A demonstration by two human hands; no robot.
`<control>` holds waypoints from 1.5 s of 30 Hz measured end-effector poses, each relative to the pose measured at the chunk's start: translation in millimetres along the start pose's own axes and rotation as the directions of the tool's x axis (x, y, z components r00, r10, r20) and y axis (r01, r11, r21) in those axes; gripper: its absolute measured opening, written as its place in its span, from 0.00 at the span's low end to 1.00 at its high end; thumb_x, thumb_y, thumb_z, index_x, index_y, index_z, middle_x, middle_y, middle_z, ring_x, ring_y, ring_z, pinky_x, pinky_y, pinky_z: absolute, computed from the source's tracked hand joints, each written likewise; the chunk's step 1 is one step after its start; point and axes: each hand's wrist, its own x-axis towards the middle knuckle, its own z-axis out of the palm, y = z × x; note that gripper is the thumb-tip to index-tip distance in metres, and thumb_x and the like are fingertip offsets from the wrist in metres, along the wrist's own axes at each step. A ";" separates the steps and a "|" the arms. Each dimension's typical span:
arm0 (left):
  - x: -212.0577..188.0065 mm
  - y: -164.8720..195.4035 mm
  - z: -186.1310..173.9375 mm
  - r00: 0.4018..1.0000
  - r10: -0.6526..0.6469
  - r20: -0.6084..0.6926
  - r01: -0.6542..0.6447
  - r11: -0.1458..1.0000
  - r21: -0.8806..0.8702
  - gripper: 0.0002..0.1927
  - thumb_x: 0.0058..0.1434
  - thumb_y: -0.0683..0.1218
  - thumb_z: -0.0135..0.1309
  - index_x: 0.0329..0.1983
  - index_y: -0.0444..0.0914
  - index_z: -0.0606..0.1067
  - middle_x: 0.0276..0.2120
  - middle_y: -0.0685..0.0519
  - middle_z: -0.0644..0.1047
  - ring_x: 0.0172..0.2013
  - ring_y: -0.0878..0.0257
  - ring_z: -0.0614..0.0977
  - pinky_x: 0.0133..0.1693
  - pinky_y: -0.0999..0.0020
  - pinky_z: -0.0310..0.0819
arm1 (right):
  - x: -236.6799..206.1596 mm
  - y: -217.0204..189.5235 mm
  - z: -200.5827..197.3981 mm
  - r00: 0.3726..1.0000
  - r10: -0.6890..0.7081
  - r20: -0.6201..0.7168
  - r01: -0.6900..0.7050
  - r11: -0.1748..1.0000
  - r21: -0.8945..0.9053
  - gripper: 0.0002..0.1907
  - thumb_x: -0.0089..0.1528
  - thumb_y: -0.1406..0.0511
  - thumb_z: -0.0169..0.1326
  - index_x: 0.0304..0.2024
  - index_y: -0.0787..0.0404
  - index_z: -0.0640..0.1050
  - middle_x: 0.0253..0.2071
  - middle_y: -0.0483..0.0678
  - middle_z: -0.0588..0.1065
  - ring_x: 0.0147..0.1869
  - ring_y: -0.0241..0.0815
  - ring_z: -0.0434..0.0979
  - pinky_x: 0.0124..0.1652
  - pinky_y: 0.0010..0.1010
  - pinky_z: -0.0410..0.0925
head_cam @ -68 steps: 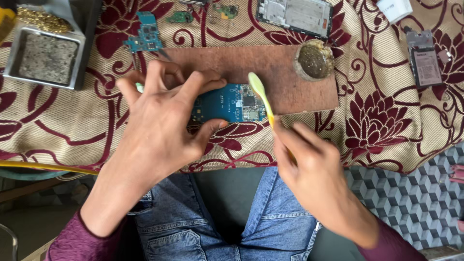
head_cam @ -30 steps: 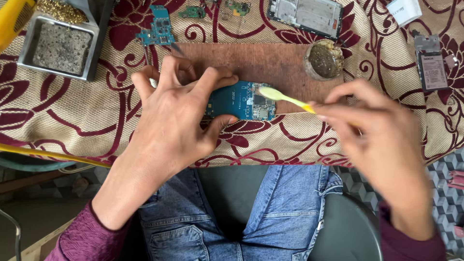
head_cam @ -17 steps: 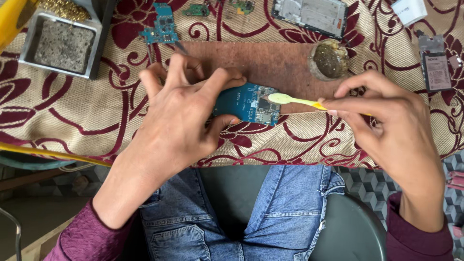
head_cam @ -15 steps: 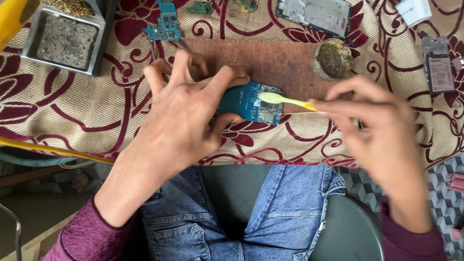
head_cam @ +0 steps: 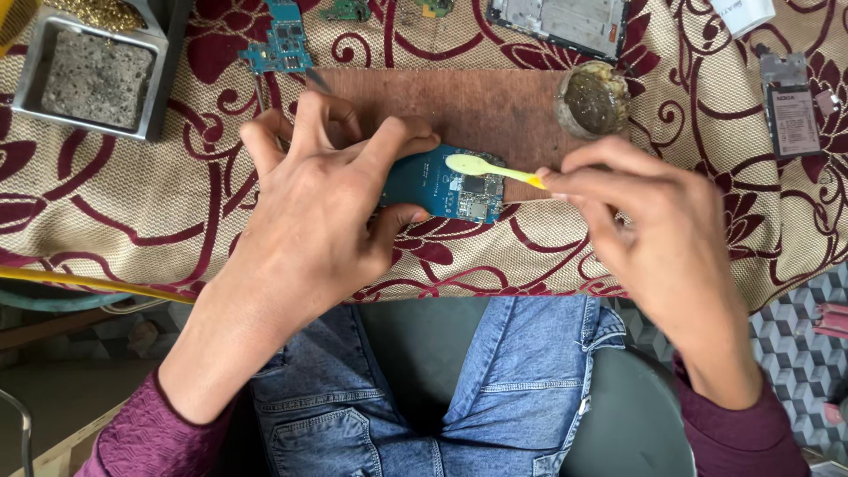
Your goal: The person uses a soldering iron and a green-handled tool to work on a blue circuit board placed on a wooden board. They then use a yellow toothbrush to scrub the circuit board surface.
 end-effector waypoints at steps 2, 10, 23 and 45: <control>0.2 -0.7 -0.9 1.000 -0.001 0.001 0.001 1.000 0.007 0.28 0.56 0.51 0.67 0.58 0.40 0.75 0.37 0.54 0.84 0.49 0.50 0.68 0.48 0.46 0.49 | -4.5 5.1 -5.4 1.000 0.027 0.000 -0.027 0.999 0.027 0.10 0.64 0.74 0.56 0.44 0.59 0.84 0.44 0.47 0.80 0.33 0.34 0.77 0.27 0.25 0.66; 0.0 -2.0 -0.3 1.000 0.025 -0.013 -0.025 1.000 -0.016 0.27 0.57 0.49 0.67 0.59 0.40 0.74 0.40 0.55 0.84 0.50 0.50 0.68 0.49 0.46 0.50 | 12.3 -15.6 -5.0 1.000 0.022 0.018 -0.021 0.997 -0.070 0.09 0.65 0.74 0.58 0.44 0.59 0.86 0.46 0.47 0.83 0.29 0.38 0.77 0.29 0.28 0.67; 0.3 -1.7 1.8 1.000 -0.003 0.026 0.003 1.000 0.028 0.28 0.56 0.49 0.67 0.59 0.41 0.74 0.36 0.54 0.84 0.50 0.48 0.68 0.49 0.44 0.49 | 8.2 -25.1 -6.7 0.991 0.127 0.038 -0.129 0.990 0.050 0.10 0.63 0.75 0.58 0.46 0.62 0.84 0.44 0.49 0.81 0.32 0.38 0.79 0.28 0.29 0.69; -1.3 -1.0 0.2 1.000 -0.006 0.009 0.006 1.000 0.030 0.29 0.54 0.46 0.66 0.60 0.40 0.74 0.33 0.54 0.83 0.47 0.49 0.67 0.46 0.47 0.48 | -12.2 -23.1 3.9 0.998 0.057 -0.024 -0.053 0.989 0.137 0.13 0.63 0.75 0.57 0.50 0.66 0.82 0.44 0.47 0.79 0.36 0.37 0.78 0.35 0.30 0.70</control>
